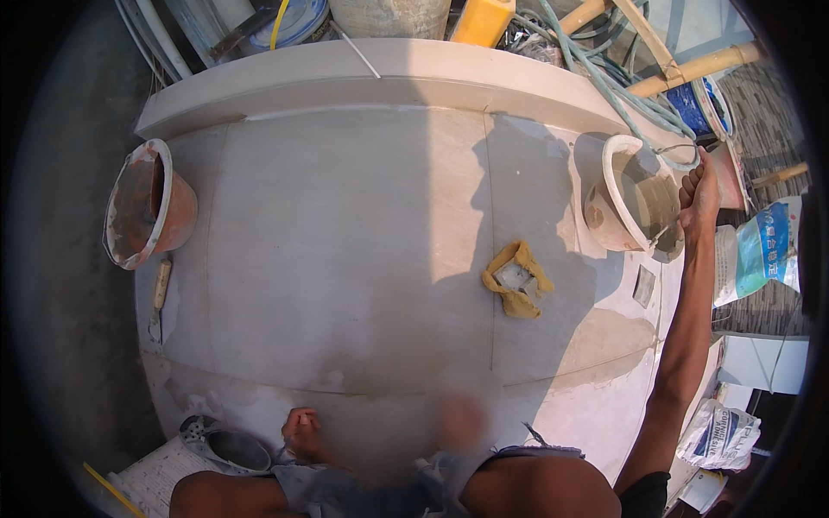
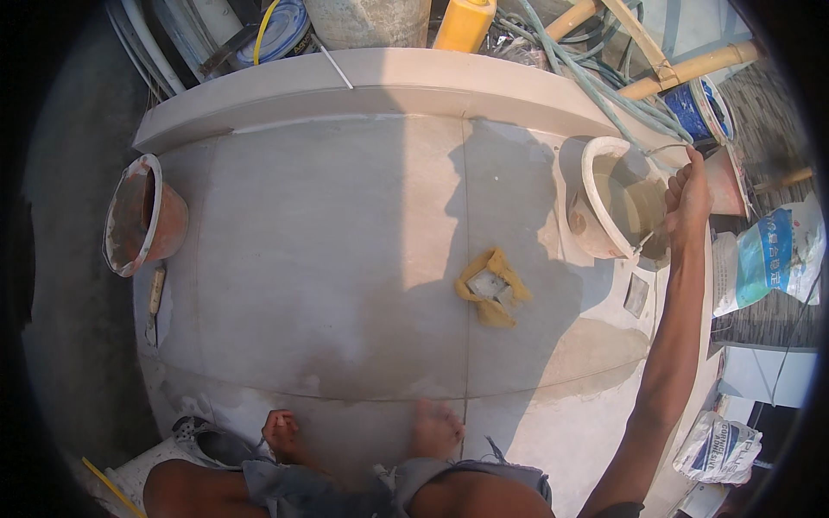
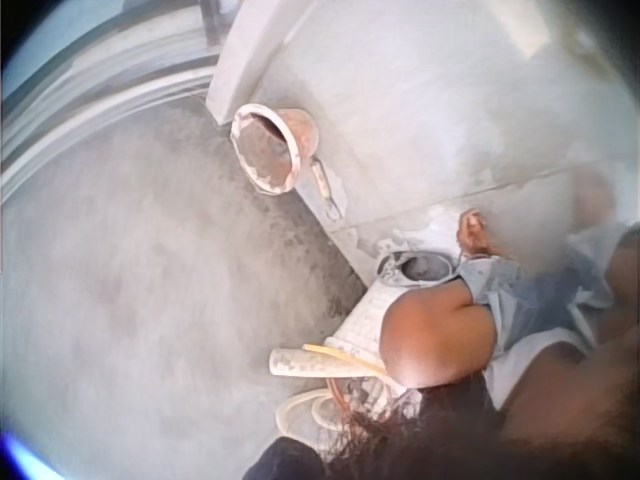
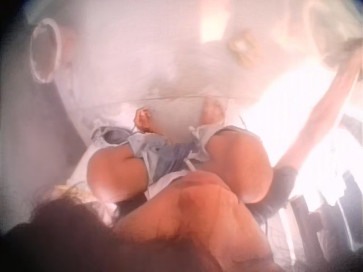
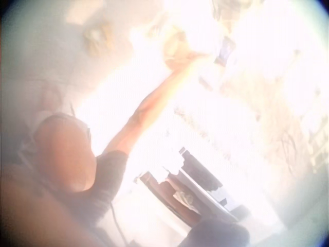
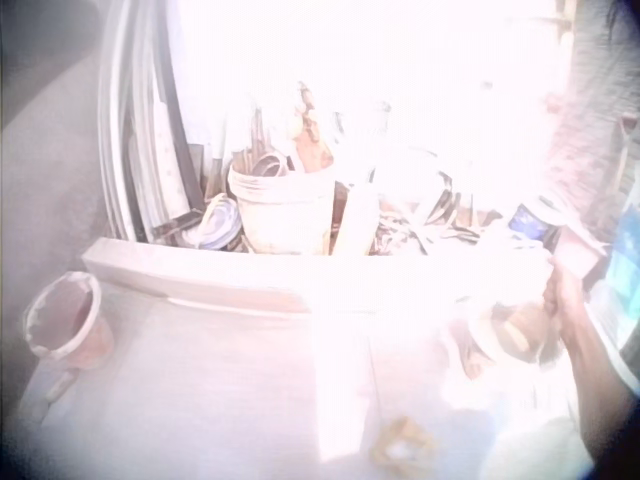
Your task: The person scrapes grout residue from tiled floor joints using a small hand tool, then wipes the surface with a yellow sponge. They repeatedly dip the sponge into a bucket of water to rinse it and continue cleaning the floor area.
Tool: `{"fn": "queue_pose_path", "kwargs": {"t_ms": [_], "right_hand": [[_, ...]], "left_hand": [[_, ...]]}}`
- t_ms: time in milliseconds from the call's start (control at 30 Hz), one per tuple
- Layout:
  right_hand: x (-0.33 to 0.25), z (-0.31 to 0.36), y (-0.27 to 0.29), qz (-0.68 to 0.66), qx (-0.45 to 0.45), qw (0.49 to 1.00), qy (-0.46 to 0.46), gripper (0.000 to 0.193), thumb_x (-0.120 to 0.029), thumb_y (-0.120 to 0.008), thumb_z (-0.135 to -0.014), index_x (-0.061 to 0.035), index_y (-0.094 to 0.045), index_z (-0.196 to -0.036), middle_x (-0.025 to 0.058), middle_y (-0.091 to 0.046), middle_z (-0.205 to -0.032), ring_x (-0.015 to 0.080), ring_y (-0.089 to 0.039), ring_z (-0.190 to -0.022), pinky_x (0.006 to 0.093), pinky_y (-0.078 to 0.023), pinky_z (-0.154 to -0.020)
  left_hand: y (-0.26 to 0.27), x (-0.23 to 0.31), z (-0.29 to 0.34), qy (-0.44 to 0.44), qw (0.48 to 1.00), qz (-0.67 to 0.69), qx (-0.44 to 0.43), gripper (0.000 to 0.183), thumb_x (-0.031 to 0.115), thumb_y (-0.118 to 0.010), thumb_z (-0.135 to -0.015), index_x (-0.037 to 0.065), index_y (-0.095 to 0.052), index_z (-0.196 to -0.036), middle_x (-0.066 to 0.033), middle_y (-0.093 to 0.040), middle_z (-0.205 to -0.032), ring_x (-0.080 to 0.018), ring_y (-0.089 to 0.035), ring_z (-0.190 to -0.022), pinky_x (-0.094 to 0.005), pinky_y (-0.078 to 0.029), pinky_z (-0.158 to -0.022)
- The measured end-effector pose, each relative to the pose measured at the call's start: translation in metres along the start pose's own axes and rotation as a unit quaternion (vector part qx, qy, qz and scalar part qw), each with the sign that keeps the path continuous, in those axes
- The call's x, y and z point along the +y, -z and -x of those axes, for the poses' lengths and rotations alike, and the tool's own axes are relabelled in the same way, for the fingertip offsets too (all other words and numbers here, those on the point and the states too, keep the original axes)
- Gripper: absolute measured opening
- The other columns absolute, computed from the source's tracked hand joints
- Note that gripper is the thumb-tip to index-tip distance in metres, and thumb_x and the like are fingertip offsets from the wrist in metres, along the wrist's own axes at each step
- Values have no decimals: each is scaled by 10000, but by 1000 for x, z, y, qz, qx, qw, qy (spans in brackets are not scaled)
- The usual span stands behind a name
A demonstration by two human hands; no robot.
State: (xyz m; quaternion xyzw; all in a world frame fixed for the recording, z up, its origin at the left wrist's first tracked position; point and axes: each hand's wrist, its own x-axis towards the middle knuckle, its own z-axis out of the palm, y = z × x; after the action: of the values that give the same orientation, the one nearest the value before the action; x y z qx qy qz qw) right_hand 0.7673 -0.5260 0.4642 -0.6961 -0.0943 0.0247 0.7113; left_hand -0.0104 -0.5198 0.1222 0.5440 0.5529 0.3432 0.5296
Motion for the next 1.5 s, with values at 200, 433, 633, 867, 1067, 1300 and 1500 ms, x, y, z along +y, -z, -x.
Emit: {"fn": "queue_pose_path", "kwargs": {"t_ms": [200, 433, 633, 867, 1067, 1300, 1500], "right_hand": [[-8, 1, -30, -35, -61, 997, -29, 476, -311, -707, -1009, -254, -368, -680, -104, -193, -596, 55, -179, -482, 272, -149, -429], [0, 28, -82, -42, -91, 995, -1, 494, -297, -712, -1019, -257, -386, -650, -108, -249, -577, 49, -209, -472, 263, -158, -418], [28, 37, -99, -11, -113, 993, -3, 497, -317, -731, -989, -262, -380, -641, -113, -283, -573, 52, -240, -487, 282, -159, -454], [66, 9, -78, 161, -126, 978, 43, 389, -448, -698, -1034, -204, -590, -750, -118, -334, -605, 25, -248, -501, 250, -178, -477], [108, 153, -11, 340, 13, 809, 480, 518, -218, -702, -1041, 21, -516, -1461, 214, -542, -1461, 336, -564, -1288, 485, -455, -1076], [185, 290, -26, 640, -318, 626, 312, 999, -575, -818, -824, -224, -396, -1660, 250, -341, -1666, 515, -335, -1496, 714, -282, -1179], [180, 292, -40, 669, -207, 672, 243, 954, -606, -811, -820, -294, -441, -1642, 244, -385, -1642, 531, -408, -1439, 726, -388, -1097]], "left_hand": [[-6, -10, 7, -5, 999, 2, 38, 449, 431, -597, -1087, -6, -697, -1053, -37, -640, -757, -101, -554, -672, -262, -417, -618], [-12, -2, 5, 3, 999, 12, 39, 423, 417, -568, -1101, 9, -679, -1110, -49, -661, -835, -98, -558, -693, -263, -430, -617], [-10, 12, 6, 18, 999, 11, 43, 404, 405, -544, -1112, 22, -664, -1159, -60, -679, -901, -95, -562, -711, -264, -441, -616], [-7, 26, 11, 49, 998, 33, 31, 388, 391, -516, -1125, 37, -647, -1216, -73, -700, -979, -92, -566, -732, -266, -455, -615], [-4, 102, -102, 101, 976, 188, 49, 381, 372, -518, -1124, 49, -603, -1306, -100, -709, -1107, -104, -590, -793, -275, -485, -646], [68, 227, -312, 119, 865, 476, 103, 1164, 420, -810, -945, 40, 18, -1671, -339, -133, -1663, -499, -499, -1403, -599, -490, -1150], [156, 182, -421, 114, 867, 476, 94, 807, 272, -697, -1006, 12, -202, -1589, -315, -290, -1535, -506, -524, -1361, -608, -569, -1100]]}}
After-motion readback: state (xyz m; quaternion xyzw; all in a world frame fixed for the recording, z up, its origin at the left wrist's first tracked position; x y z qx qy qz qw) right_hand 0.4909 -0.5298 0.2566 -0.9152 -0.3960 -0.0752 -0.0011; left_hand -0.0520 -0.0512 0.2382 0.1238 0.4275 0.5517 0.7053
